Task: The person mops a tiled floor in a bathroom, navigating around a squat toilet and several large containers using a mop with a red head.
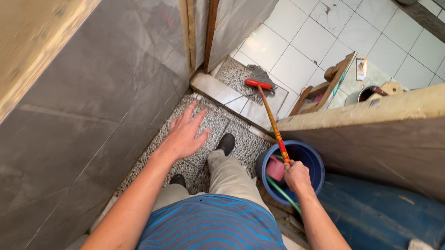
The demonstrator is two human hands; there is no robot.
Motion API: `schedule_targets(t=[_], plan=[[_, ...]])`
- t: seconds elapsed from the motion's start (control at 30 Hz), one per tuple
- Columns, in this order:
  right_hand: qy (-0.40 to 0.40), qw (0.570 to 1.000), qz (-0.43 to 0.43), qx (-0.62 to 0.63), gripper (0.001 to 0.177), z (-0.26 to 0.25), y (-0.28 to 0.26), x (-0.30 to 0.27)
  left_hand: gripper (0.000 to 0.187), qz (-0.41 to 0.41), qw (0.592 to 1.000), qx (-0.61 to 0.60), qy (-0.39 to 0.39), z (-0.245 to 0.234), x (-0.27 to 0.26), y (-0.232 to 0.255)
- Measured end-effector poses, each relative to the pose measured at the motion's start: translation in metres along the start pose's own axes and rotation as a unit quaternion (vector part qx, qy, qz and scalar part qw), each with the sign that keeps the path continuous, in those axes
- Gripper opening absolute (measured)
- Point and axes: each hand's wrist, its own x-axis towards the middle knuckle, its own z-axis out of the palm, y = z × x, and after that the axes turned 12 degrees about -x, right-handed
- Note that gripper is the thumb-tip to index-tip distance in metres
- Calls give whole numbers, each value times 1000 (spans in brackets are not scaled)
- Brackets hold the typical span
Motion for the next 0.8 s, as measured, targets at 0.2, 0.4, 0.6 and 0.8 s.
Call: schedule_targets(t=[0.2, 0.4, 0.6, 0.8], plan=[[146, 971, -171, -81, 36, 89, 49, -19, 70, -28, 999, -25, 15, -2, -93, -59], [139, 959, -199, -149, 32, 102, 82, -82, 68, -65, 995, -50, 54, 11, -180, -89], [164, 914, -285, -236, 29, 90, 130, -82, 69, -120, 985, -72, 104, 37, -253, -83], [158, 885, -346, -268, 32, 76, 188, -73, 68, -193, 966, -92, 145, 97, -323, -58]])
